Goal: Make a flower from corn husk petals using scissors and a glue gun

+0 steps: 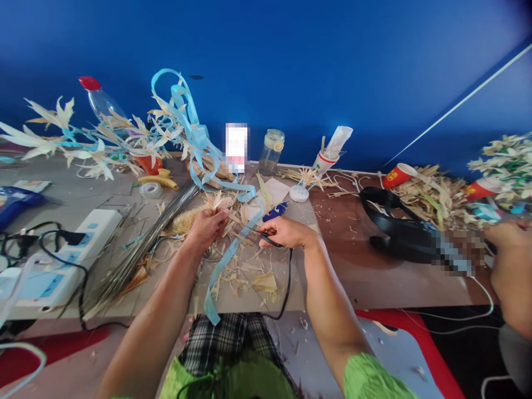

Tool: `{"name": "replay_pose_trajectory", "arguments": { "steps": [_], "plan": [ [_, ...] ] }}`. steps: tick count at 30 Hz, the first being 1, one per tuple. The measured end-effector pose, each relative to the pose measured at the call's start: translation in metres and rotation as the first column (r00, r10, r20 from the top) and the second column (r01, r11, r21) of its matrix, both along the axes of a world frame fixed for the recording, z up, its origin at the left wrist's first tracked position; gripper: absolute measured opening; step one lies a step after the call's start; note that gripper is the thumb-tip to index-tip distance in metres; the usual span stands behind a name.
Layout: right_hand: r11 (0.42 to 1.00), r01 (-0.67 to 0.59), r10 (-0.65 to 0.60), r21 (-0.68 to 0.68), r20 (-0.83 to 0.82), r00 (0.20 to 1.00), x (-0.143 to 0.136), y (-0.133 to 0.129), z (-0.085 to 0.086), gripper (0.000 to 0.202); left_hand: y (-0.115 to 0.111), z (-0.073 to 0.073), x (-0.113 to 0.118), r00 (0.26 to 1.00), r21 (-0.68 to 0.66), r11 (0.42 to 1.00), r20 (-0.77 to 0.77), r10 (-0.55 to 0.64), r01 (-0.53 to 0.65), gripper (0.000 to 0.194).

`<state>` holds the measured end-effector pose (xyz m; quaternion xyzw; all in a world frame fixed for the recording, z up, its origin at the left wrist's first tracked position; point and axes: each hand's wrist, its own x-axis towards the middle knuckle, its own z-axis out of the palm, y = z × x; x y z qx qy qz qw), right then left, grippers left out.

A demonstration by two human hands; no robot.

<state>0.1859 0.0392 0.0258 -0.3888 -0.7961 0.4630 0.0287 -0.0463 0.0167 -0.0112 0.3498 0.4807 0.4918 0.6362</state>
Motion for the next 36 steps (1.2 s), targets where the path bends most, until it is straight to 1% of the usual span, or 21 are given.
{"name": "replay_pose_trajectory", "arguments": {
  "steps": [4, 12, 15, 18, 21, 24, 27, 28, 29, 31, 33, 36],
  "plan": [
    [1.0, -0.004, 0.004, -0.005, -0.006, 1.0, 0.001, 0.0, -0.001, 0.035, 0.0, 0.0, 0.0, 1.0, -0.002, 1.0, 0.001, 0.005, -0.005, 0.034],
    [1.0, -0.027, 0.027, 0.013, 0.011, 1.0, 0.005, 0.003, -0.009, 0.035, -0.001, 0.001, 0.001, 0.999, 0.001, 1.0, -0.05, 0.017, -0.017, 0.033],
    [0.999, -0.033, 0.033, 0.014, 0.022, 0.999, 0.005, 0.003, -0.01, 0.036, 0.0, 0.0, 0.001, 0.999, -0.008, 0.999, -0.007, 0.035, -0.035, 0.03],
    [1.0, -0.021, 0.021, 0.0, 0.048, 0.999, 0.004, 0.003, -0.009, 0.037, 0.001, 0.001, -0.001, 0.992, -0.014, 0.996, 0.096, 0.086, -0.085, 0.029],
    [0.998, 0.053, -0.055, 0.044, 0.058, 0.997, 0.001, 0.002, -0.008, 0.037, 0.001, 0.003, -0.003, 0.965, -0.026, 0.991, 0.227, 0.133, -0.131, 0.026],
    [0.968, 0.177, -0.193, 0.179, 0.077, 0.978, -0.008, -0.001, -0.006, 0.039, 0.001, 0.005, -0.003, 0.938, -0.034, 0.992, 0.321, 0.13, -0.125, 0.022],
    [0.893, 0.296, -0.356, 0.338, 0.13, 0.925, -0.021, -0.006, -0.003, 0.041, 0.0, 0.007, -0.001, 0.928, -0.029, 0.996, 0.361, 0.094, -0.09, 0.018],
    [0.86, 0.336, -0.417, 0.384, 0.149, 0.897, -0.026, -0.008, -0.003, 0.04, 0.0, 0.007, 0.001, 0.927, -0.03, 0.996, 0.365, 0.088, -0.082, 0.018],
    [0.839, 0.355, -0.454, 0.411, 0.171, 0.875, -0.03, -0.01, -0.002, 0.041, -0.001, 0.007, 0.002, 0.928, -0.035, 0.997, 0.363, 0.083, -0.075, 0.019],
    [0.837, 0.345, -0.463, 0.424, 0.216, 0.859, -0.036, -0.014, -0.001, 0.04, -0.002, 0.008, 0.005, 0.934, -0.055, 0.997, 0.348, 0.076, -0.061, 0.022],
    [0.857, 0.308, -0.427, 0.414, 0.233, 0.874, -0.039, -0.016, -0.001, 0.041, -0.002, 0.008, 0.007, 0.942, -0.068, 0.996, 0.329, 0.07, -0.05, 0.026],
    [0.881, 0.246, -0.366, 0.405, 0.252, 0.896, -0.042, -0.019, -0.002, 0.049, -0.003, 0.009, 0.009, 0.945, -0.057, 0.997, 0.32, 0.063, -0.047, 0.027]
  ]
}}
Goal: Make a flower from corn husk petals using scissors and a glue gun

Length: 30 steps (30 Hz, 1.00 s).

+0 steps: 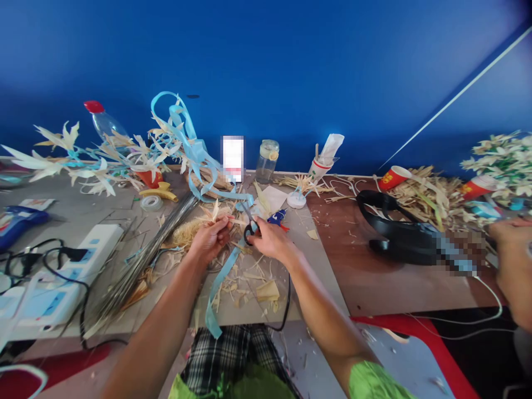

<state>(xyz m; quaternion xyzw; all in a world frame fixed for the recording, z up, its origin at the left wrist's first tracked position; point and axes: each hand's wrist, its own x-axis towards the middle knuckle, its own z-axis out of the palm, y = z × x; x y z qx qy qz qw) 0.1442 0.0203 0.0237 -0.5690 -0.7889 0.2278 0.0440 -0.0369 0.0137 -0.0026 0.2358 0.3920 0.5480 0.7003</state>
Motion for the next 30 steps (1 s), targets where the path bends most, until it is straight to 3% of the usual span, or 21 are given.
{"name": "replay_pose_trajectory", "arguments": {
  "steps": [3, 8, 13, 19, 25, 30],
  "plan": [
    [0.999, -0.012, 0.01, 0.032, 0.054, 0.999, -0.006, -0.004, -0.001, 0.052, 0.0, 0.0, 0.002, 1.0, 0.009, 1.0, -0.012, 0.007, -0.007, 0.027],
    [0.994, -0.053, 0.045, 0.097, 0.081, 0.996, -0.016, -0.011, -0.001, 0.036, 0.0, -0.002, 0.003, 0.997, 0.019, 1.0, -0.072, -0.004, 0.005, 0.028],
    [0.986, -0.164, 0.163, 0.024, 0.062, 0.985, -0.011, -0.012, 0.005, 0.031, -0.003, -0.002, 0.008, 0.993, 0.097, 0.995, -0.121, 0.007, 0.005, 0.027],
    [0.985, -0.07, 0.075, 0.156, -0.028, 0.997, -0.003, -0.01, 0.015, 0.028, -0.008, 0.003, 0.015, 0.989, 0.119, 0.992, -0.127, 0.069, -0.054, 0.029],
    [0.992, -0.12, 0.119, 0.038, 0.012, 0.993, -0.001, -0.008, 0.014, 0.032, -0.008, 0.001, 0.015, 0.991, 0.11, 0.993, -0.116, 0.067, -0.054, 0.03],
    [0.989, -0.136, 0.132, 0.057, 0.059, 0.989, -0.01, -0.017, 0.012, 0.031, -0.009, 0.001, 0.015, 0.994, 0.132, 0.991, -0.099, 0.048, -0.034, 0.029]
  ]
}}
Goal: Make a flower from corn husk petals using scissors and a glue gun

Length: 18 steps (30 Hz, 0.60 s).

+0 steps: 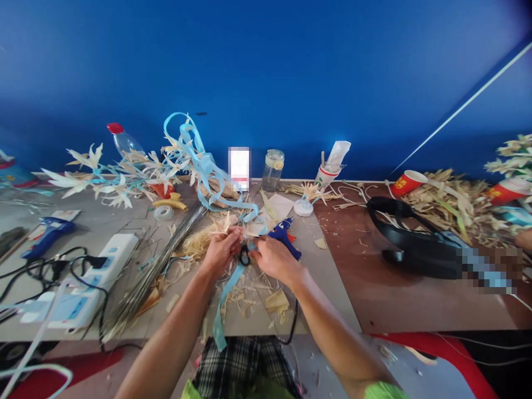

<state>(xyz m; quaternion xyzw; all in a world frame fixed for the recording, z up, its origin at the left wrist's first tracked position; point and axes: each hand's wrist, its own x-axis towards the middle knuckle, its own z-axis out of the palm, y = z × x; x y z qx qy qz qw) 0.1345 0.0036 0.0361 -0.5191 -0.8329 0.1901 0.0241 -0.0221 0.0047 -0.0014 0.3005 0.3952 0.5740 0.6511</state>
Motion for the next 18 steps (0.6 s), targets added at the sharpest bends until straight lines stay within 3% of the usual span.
{"name": "replay_pose_trajectory", "arguments": {
  "steps": [5, 12, 15, 18],
  "plan": [
    [0.999, 0.05, -0.049, -0.015, 0.056, 0.997, -0.006, -0.006, -0.002, 0.036, 0.001, -0.001, -0.001, 1.0, 0.022, 1.0, 0.0, -0.018, 0.018, 0.027],
    [0.998, 0.052, -0.051, 0.04, -0.038, 0.998, -0.004, -0.006, -0.004, 0.032, -0.001, 0.0, -0.003, 0.999, 0.033, 0.999, 0.007, -0.032, 0.032, 0.026],
    [0.987, 0.129, -0.108, 0.092, -0.204, 0.973, -0.004, -0.002, -0.006, 0.033, -0.003, 0.002, -0.003, 0.999, 0.036, 0.998, 0.015, -0.051, 0.05, 0.026],
    [0.987, 0.147, -0.095, 0.071, -0.483, 0.871, -0.007, 0.003, -0.013, 0.029, -0.003, 0.002, -0.003, 0.998, 0.038, 0.998, 0.026, -0.057, 0.056, 0.025]
  ]
}}
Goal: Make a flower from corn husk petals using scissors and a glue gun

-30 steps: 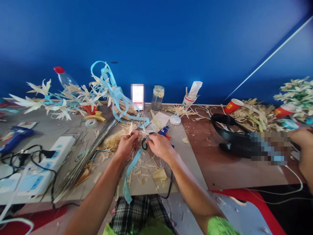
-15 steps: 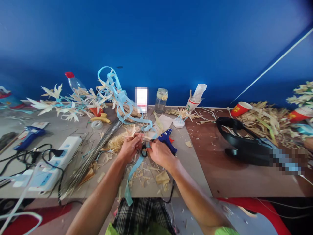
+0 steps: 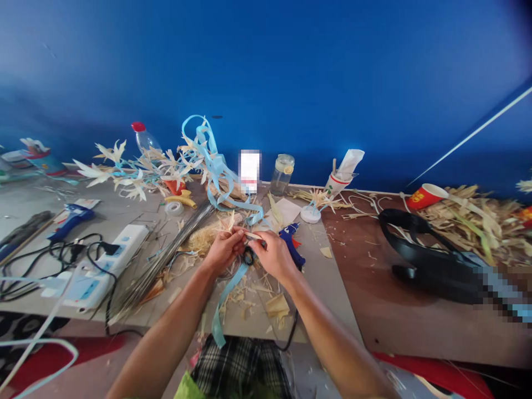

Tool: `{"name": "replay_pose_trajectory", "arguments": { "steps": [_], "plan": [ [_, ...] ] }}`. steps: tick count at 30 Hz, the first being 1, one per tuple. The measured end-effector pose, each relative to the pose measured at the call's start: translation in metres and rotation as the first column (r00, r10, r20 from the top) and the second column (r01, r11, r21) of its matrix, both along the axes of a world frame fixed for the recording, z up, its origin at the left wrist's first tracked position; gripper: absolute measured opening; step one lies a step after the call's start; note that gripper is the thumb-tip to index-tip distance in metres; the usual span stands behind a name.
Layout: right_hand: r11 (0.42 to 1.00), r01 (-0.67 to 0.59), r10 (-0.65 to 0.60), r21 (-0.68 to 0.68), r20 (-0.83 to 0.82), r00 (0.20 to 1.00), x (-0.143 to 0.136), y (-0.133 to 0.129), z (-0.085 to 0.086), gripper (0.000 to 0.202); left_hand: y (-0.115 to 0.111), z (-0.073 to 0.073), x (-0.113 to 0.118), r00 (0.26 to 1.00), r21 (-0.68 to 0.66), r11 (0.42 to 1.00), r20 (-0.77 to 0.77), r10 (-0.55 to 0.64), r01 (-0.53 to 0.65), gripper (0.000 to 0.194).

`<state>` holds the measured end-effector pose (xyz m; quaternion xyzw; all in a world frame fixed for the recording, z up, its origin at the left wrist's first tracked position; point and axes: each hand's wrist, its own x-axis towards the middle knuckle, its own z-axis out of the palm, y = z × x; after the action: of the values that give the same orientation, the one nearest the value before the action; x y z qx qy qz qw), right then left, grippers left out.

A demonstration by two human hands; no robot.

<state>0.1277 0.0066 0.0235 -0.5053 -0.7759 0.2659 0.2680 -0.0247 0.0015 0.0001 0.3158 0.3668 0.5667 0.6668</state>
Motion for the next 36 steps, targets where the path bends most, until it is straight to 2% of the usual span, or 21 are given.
{"name": "replay_pose_trajectory", "arguments": {
  "steps": [2, 4, 8, 10, 12, 15, 17, 20, 22, 26, 30, 36],
  "plan": [
    [0.999, -0.002, -0.005, -0.038, -0.18, 0.984, -0.004, 0.003, -0.005, 0.026, 0.0, -0.001, 0.0, 1.0, -0.007, 1.0, -0.005, -0.002, 0.002, 0.024],
    [0.994, 0.025, -0.054, -0.105, -0.287, 0.956, -0.007, 0.005, -0.009, 0.027, 0.0, -0.001, 0.001, 1.0, -0.019, 1.0, -0.013, -0.009, 0.009, 0.024],
    [0.984, 0.1, -0.147, -0.145, -0.36, 0.921, -0.009, 0.008, -0.016, 0.028, 0.0, 0.002, 0.001, 0.999, -0.018, 1.0, 0.046, -0.015, 0.016, 0.026],
    [0.983, 0.131, -0.174, -0.13, -0.418, 0.891, -0.006, 0.011, -0.017, 0.026, 0.0, 0.003, 0.001, 0.992, -0.024, 0.999, 0.126, -0.032, 0.036, 0.033],
    [0.976, 0.133, -0.203, -0.172, -0.507, 0.838, -0.002, 0.014, -0.017, 0.025, 0.0, 0.002, 0.0, 0.975, -0.036, 0.997, 0.212, -0.066, 0.076, 0.037],
    [0.952, 0.066, -0.251, -0.3, -0.637, 0.729, 0.001, 0.017, -0.016, 0.023, 0.0, 0.0, -0.002, 0.951, -0.029, 0.992, 0.29, -0.11, 0.123, 0.036],
    [0.942, -0.004, -0.25, -0.334, -0.713, 0.655, 0.001, 0.017, -0.014, 0.023, 0.0, -0.002, -0.003, 0.943, -0.015, 0.989, 0.306, -0.133, 0.145, 0.037],
    [0.948, -0.116, -0.188, -0.298, -0.814, 0.549, -0.001, 0.017, -0.014, 0.021, 0.0, -0.005, -0.003, 0.962, -0.003, 0.99, 0.237, -0.133, 0.138, 0.034],
    [0.952, -0.172, -0.137, -0.255, -0.852, 0.506, -0.002, 0.016, -0.014, 0.019, -0.001, -0.006, -0.002, 0.975, 0.007, 0.988, 0.161, -0.152, 0.153, 0.028],
    [0.953, -0.177, -0.121, -0.247, -0.842, 0.525, -0.002, 0.016, -0.016, 0.018, -0.002, -0.004, 0.0, 0.982, 0.022, 0.986, 0.084, -0.167, 0.166, 0.021],
    [0.945, -0.219, -0.103, -0.243, -0.856, 0.507, 0.002, 0.017, -0.017, 0.02, -0.002, -0.002, 0.0, 0.983, 0.0, 0.994, 0.145, -0.109, 0.11, 0.018],
    [0.935, -0.306, 0.003, -0.177, -0.861, 0.509, 0.007, 0.016, -0.013, 0.022, -0.004, -0.004, 0.003, 0.966, -0.016, 0.985, 0.201, -0.163, 0.169, 0.016]
  ]
}}
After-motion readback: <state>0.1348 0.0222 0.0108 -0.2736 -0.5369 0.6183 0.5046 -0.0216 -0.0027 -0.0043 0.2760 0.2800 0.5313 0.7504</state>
